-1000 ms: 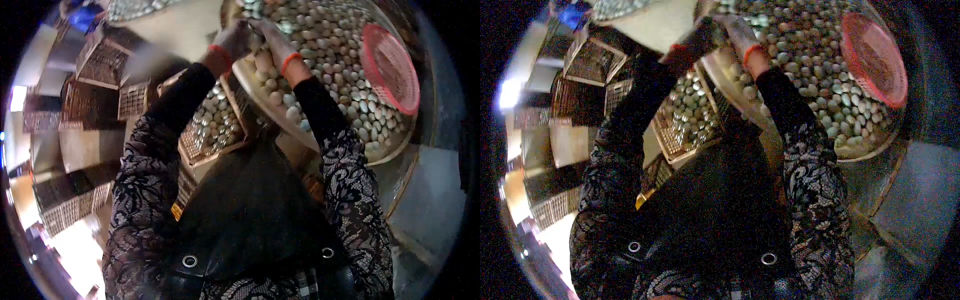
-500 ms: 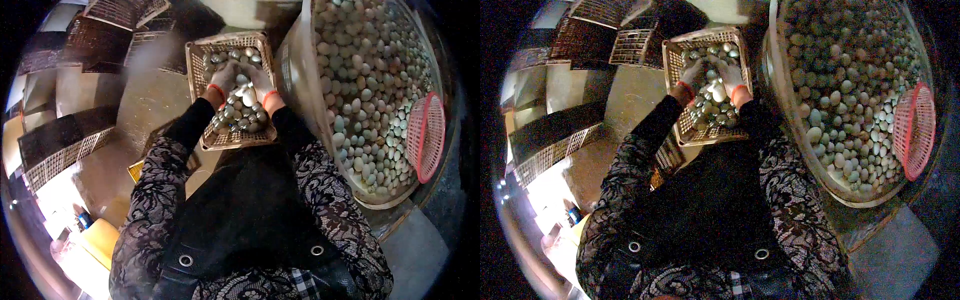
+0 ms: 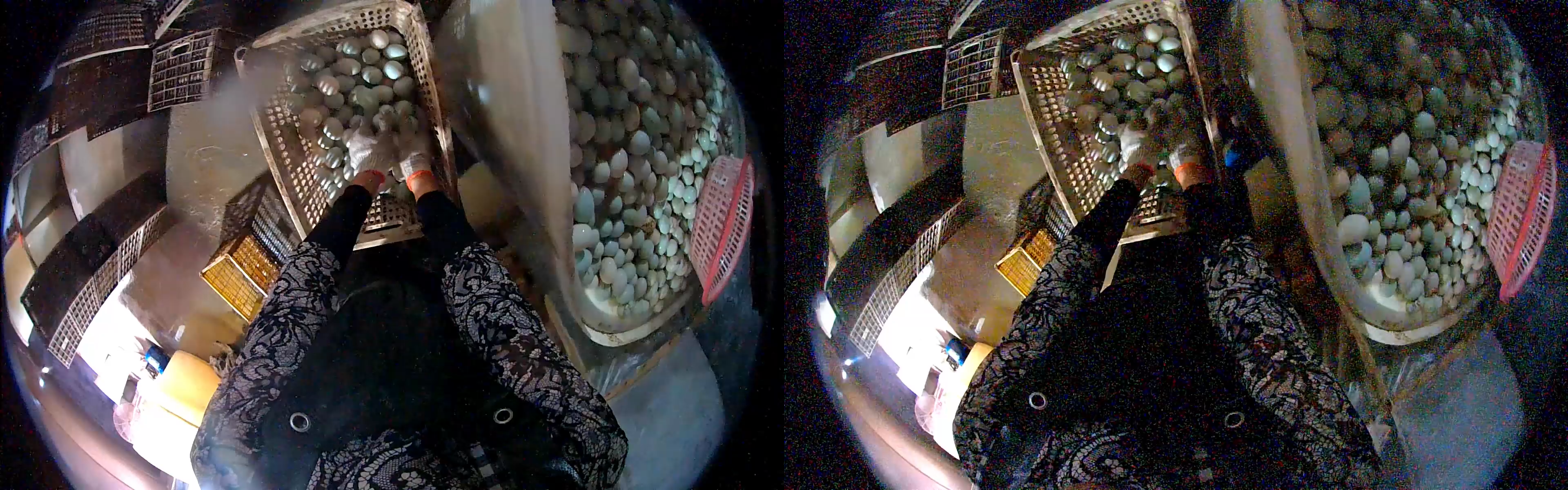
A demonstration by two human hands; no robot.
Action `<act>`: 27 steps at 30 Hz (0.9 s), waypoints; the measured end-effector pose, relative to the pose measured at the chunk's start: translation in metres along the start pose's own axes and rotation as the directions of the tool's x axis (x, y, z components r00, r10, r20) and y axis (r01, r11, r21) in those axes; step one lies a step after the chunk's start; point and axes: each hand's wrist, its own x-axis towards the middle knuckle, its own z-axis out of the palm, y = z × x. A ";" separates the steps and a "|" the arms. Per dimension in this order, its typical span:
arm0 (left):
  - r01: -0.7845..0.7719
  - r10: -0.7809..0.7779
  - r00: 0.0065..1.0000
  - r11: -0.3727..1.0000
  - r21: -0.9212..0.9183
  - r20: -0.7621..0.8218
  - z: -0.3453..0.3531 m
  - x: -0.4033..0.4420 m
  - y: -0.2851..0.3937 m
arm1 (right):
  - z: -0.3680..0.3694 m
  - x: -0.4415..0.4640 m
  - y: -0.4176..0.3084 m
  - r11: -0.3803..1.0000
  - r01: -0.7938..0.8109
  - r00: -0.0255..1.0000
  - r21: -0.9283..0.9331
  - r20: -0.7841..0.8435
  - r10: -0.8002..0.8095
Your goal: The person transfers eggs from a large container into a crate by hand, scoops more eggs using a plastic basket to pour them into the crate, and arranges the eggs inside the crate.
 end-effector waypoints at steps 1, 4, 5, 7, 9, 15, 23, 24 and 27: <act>0.061 -0.064 0.996 0.997 0.038 0.068 0.003 -0.014 0.009 | -0.012 -0.016 -0.020 0.999 0.011 1.000 -0.034 -0.014 -0.012; -0.301 0.369 0.914 0.895 0.328 -0.169 0.047 0.008 -0.036 | -0.027 -0.022 -0.041 0.971 0.093 0.996 -0.222 0.011 -0.093; -0.297 0.388 0.917 0.821 0.488 -0.095 0.046 0.012 -0.037 | -0.030 -0.020 -0.044 0.947 0.129 0.992 -0.294 0.030 -0.126; -0.444 0.596 0.799 0.679 0.585 -0.086 0.055 0.031 -0.053 | -0.033 -0.013 -0.043 0.907 0.168 0.986 -0.386 0.050 -0.161; -0.458 0.569 0.822 0.664 0.591 -0.003 0.052 0.040 -0.060 | -0.027 -0.002 -0.031 0.867 0.188 0.982 -0.461 0.117 -0.151; -0.439 0.543 0.839 0.720 0.537 -0.043 0.006 0.003 -0.007 | -0.048 -0.050 -0.068 0.717 0.303 0.936 -0.628 0.339 -0.098; -0.871 0.819 0.428 0.259 -0.418 -0.383 -0.056 -0.106 0.203 | -0.221 -0.215 -0.195 0.420 0.590 0.539 -0.689 -0.051 -0.841; -0.801 0.826 0.543 0.456 -0.388 -0.151 -0.053 -0.127 0.227 | -0.245 -0.218 -0.206 0.755 0.512 0.738 -0.409 -0.241 -0.630; -0.561 0.609 0.632 0.786 -0.260 0.478 -0.008 -0.121 0.261 | -0.316 -0.173 -0.157 0.821 0.314 0.850 -0.477 -0.244 -0.467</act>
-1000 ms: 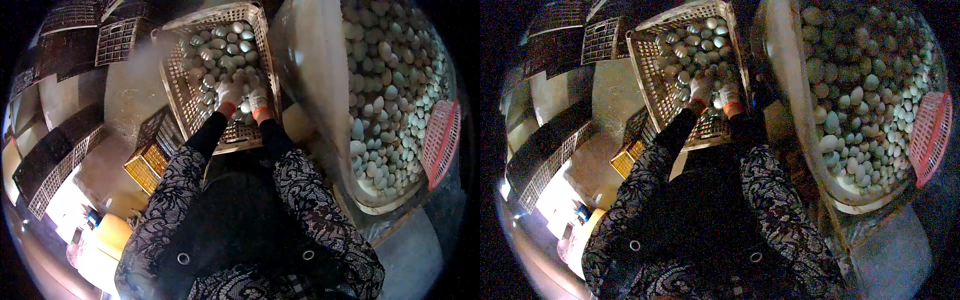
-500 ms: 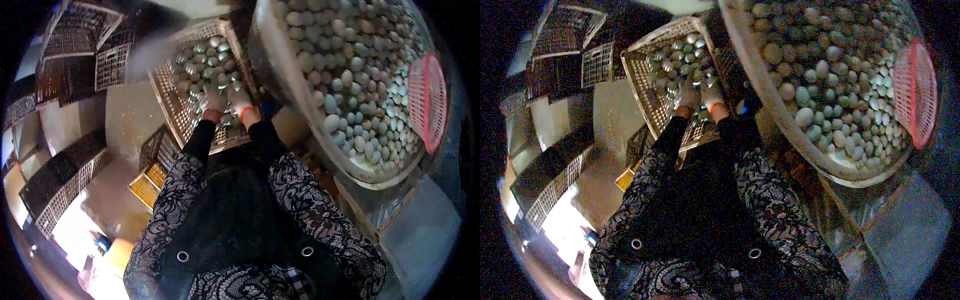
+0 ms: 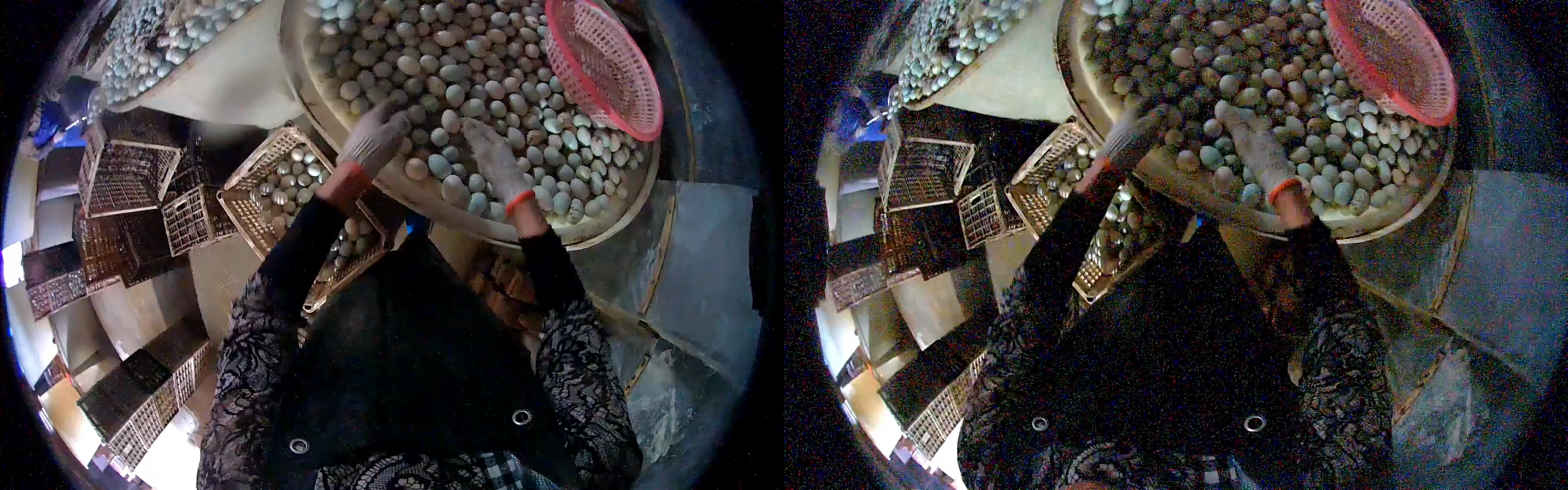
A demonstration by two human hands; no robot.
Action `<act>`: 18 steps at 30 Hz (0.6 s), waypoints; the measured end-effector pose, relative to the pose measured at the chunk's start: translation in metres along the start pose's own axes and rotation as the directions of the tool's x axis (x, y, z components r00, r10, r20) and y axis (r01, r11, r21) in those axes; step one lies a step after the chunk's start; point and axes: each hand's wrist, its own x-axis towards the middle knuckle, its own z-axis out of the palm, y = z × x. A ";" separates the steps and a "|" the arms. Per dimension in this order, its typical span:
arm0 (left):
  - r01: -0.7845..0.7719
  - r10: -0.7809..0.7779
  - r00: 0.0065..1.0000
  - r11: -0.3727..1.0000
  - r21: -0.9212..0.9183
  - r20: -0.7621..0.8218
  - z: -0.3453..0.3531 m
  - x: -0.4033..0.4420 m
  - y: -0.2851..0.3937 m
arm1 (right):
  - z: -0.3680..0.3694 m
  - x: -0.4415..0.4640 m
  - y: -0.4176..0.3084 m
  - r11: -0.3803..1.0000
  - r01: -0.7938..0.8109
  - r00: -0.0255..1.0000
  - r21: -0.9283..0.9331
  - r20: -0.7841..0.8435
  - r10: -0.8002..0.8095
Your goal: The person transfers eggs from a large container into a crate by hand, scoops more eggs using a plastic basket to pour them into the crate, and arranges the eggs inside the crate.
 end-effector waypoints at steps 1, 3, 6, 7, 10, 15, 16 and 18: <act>-0.211 0.207 0.978 0.951 0.226 0.042 0.010 0.027 -0.025 | 0.001 0.012 0.046 0.978 0.077 0.997 -0.195 0.014 -0.076; -0.410 0.394 0.910 0.805 0.427 0.131 0.028 0.092 -0.093 | 0.004 0.021 0.076 0.926 0.144 0.990 -0.349 0.046 -0.136; -0.537 0.551 0.833 0.827 -0.165 0.052 0.047 0.142 -0.135 | 0.014 0.031 0.096 0.928 -0.198 0.980 0.317 0.054 0.191; -0.293 0.347 0.929 0.901 -0.320 0.127 0.050 0.144 -0.135 | 0.028 0.048 0.116 0.977 0.034 0.999 -0.213 0.039 -0.026; 0.248 -0.065 0.936 0.820 -0.516 0.347 0.058 0.136 -0.109 | 0.045 0.066 0.103 0.886 -0.231 0.973 0.401 0.078 0.218; 0.111 -0.114 0.992 0.992 -0.053 -0.050 0.088 0.107 -0.069 | 0.060 0.078 0.094 0.820 -0.251 0.964 0.514 0.059 0.259; 0.081 -0.083 0.994 0.996 -0.027 -0.073 0.089 0.107 -0.072 | 0.070 0.083 0.111 0.826 -0.269 0.962 0.495 0.091 0.258; 0.025 -0.021 0.993 0.999 0.030 -0.119 0.092 0.107 -0.077 | 0.069 0.085 0.111 0.832 -0.275 0.961 0.483 0.117 0.250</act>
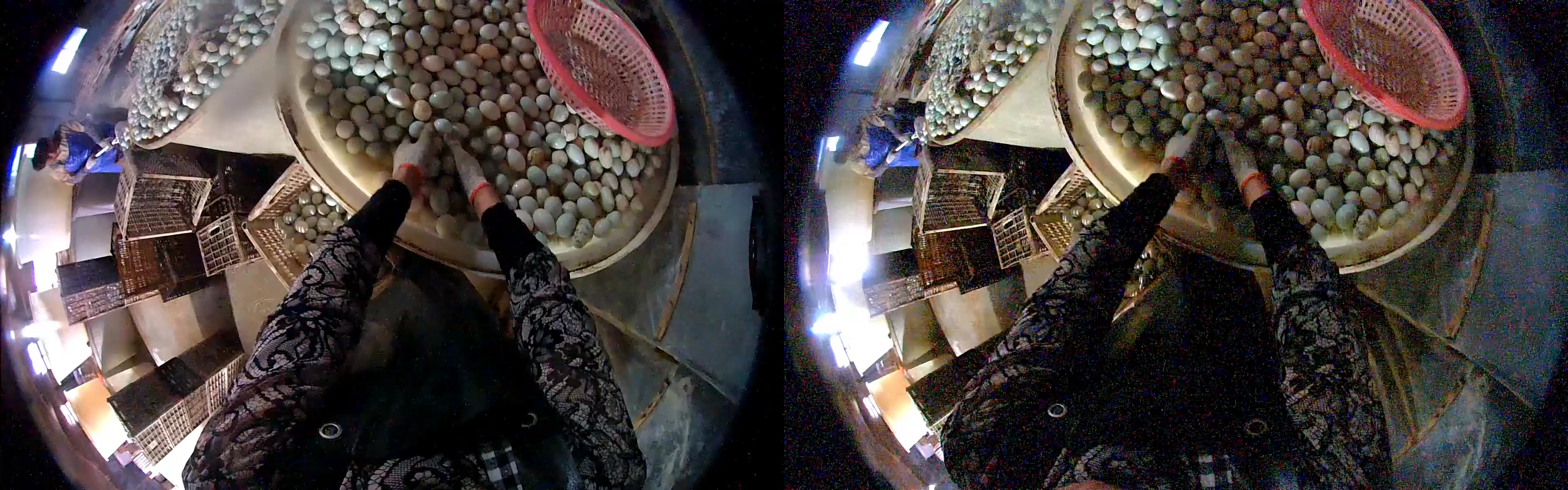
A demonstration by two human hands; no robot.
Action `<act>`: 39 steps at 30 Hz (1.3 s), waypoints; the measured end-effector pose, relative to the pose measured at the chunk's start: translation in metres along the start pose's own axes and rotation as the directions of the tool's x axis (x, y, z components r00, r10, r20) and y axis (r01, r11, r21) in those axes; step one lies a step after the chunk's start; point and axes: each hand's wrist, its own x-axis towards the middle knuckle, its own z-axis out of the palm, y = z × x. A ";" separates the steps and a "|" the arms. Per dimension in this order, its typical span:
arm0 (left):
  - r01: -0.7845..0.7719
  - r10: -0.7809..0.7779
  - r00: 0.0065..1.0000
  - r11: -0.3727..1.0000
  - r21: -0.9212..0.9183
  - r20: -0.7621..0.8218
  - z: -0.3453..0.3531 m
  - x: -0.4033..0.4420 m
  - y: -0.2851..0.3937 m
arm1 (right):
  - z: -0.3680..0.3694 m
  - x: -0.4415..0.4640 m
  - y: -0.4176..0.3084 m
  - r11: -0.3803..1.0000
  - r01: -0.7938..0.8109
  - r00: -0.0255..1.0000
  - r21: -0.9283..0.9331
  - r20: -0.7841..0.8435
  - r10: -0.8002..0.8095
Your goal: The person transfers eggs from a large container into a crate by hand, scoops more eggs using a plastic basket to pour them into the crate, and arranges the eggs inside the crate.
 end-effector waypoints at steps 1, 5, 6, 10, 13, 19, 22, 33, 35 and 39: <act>-0.176 0.174 0.984 0.966 0.187 0.024 0.005 0.007 -0.014 | 0.003 -0.008 -0.011 0.998 -0.061 0.997 0.004 -0.057 0.061; -0.399 0.388 0.916 0.910 0.114 0.108 0.017 0.015 -0.035 | 0.003 0.001 0.011 0.855 -0.170 0.970 0.489 -0.069 0.232; -0.267 0.262 0.961 0.962 0.052 0.082 0.013 0.005 -0.016 | 0.006 -0.008 -0.013 0.858 -0.151 0.977 0.492 -0.056 0.204; -0.467 0.536 0.843 0.686 0.558 0.046 0.012 -0.015 0.006 | 0.001 -0.025 -0.036 0.855 -0.175 0.978 0.488 -0.010 0.206; 0.047 -0.016 0.998 0.793 -0.607 0.056 0.015 -0.013 0.024 | -0.002 -0.007 0.001 0.829 -0.041 0.997 0.557 -0.036 0.073; -0.290 0.325 0.939 0.924 0.249 -0.113 0.013 -0.039 0.051 | -0.005 0.018 0.040 0.961 0.148 0.989 0.233 -0.012 -0.149; -0.420 0.540 0.830 0.768 0.484 -0.136 0.014 -0.041 0.058 | -0.003 0.041 0.068 0.907 0.307 0.949 0.287 -0.018 -0.315; -0.034 -0.022 0.991 0.911 -0.411 -0.130 0.002 -0.077 0.112 | -0.013 -0.024 -0.028 0.915 0.267 0.957 0.303 -0.194 -0.216; -0.089 0.042 0.990 0.931 -0.355 -0.137 -0.003 -0.069 0.114 | -0.011 -0.058 -0.085 0.845 0.178 0.969 0.504 -0.240 -0.061; -0.214 0.103 0.965 0.844 -0.492 -0.242 -0.036 -0.093 0.148 | 0.002 -0.083 -0.158 0.768 0.289 0.952 0.571 -0.257 -0.168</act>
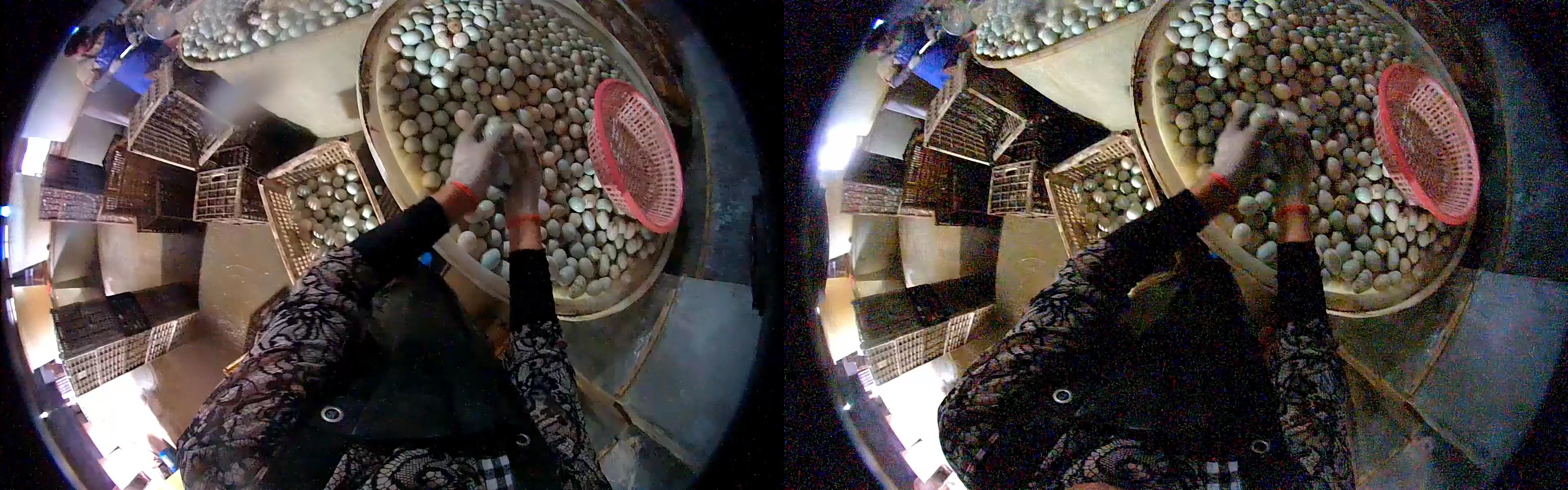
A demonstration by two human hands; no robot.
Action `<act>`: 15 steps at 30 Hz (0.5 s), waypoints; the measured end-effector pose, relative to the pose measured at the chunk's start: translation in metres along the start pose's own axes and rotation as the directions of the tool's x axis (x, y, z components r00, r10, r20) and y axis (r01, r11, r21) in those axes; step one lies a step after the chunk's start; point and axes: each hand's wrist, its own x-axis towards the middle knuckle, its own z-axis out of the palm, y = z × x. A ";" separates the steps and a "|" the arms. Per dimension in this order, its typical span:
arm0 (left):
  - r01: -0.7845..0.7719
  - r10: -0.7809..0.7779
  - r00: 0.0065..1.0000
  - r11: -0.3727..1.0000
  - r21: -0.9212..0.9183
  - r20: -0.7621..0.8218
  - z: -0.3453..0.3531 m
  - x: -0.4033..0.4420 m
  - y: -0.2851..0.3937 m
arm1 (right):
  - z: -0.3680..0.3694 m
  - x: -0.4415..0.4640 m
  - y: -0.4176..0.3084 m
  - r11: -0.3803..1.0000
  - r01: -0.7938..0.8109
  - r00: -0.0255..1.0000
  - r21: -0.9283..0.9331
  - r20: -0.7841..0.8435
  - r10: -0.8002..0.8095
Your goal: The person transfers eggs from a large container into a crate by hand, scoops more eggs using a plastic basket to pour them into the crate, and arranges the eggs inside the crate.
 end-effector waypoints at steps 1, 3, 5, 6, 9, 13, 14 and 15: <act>-0.081 0.082 0.997 0.995 0.053 -0.013 -0.008 -0.004 0.010 | 0.015 -0.006 -0.013 1.000 -0.001 1.000 -0.021 0.000 0.001; -0.109 0.086 0.991 0.964 -0.244 -0.103 -0.025 0.001 0.025 | 0.050 -0.016 -0.031 0.955 0.122 0.988 -0.271 0.124 -0.091; -0.219 0.198 0.975 0.909 -0.355 -0.096 -0.060 0.001 0.032 | 0.081 -0.020 -0.030 0.915 0.264 0.951 -0.304 0.239 -0.194; -0.268 0.253 0.963 0.872 -0.410 -0.092 -0.077 0.000 0.036 | 0.095 -0.019 -0.017 0.913 0.297 0.934 -0.280 0.283 -0.217; -0.306 0.203 0.942 0.842 -0.444 -0.266 -0.136 -0.009 0.042 | 0.140 -0.020 0.015 0.783 0.405 0.870 -0.472 0.461 -0.172; -0.343 0.164 0.875 0.875 -0.343 -0.456 -0.218 -0.025 0.030 | 0.220 -0.029 0.075 0.943 0.150 0.840 -0.296 0.541 0.036; -0.333 0.112 0.861 0.861 -0.385 -0.496 -0.238 -0.018 0.009 | 0.234 -0.023 0.104 0.985 0.041 0.827 -0.165 0.559 0.059; -0.289 0.056 0.841 0.888 -0.359 -0.538 -0.254 -0.017 -0.011 | 0.240 -0.026 0.130 0.993 -0.064 0.833 -0.104 0.542 0.111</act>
